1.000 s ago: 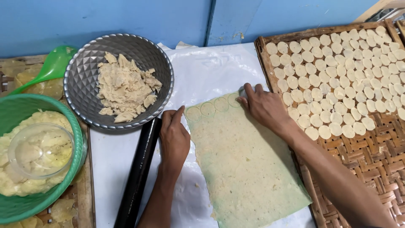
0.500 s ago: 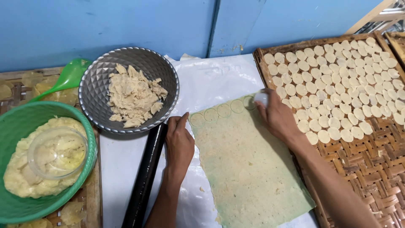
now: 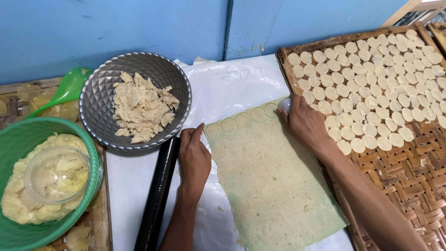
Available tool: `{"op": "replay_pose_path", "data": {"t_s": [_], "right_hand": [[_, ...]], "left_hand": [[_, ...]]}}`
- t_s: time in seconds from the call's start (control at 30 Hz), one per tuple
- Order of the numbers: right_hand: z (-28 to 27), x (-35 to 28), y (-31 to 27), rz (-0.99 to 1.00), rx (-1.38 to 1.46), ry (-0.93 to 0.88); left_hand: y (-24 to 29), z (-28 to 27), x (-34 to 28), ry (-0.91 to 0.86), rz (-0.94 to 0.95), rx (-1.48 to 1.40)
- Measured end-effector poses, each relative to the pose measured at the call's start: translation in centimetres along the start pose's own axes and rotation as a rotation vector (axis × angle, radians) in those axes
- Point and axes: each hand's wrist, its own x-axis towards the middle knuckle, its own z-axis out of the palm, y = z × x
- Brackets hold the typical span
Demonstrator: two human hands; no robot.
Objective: Using a rolling pin to flatten dough and a small round cutter to stamp out circles of dough on a workbench.
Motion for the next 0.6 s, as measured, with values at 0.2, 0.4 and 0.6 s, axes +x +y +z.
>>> {"op": "replay_pose_path", "data": {"t_s": [0.2, 0.4, 0.6], "right_hand": [[2.0, 1.7, 0.1, -0.006, -0.234, -0.021], [-1.4, 1.7, 0.6, -0.159, -0.184, -0.150], [0.4, 1.8, 0.4, -0.110, -0.223, -0.107]], "left_hand": [[-0.1, 0.2, 0.1, 0.007, 0.001, 0.011], [-0.2, 0.4, 0.1, 0.016, -0.002, 0.013], [0.2, -0.1, 0.0, 0.003, -0.012, 0.001]]}}
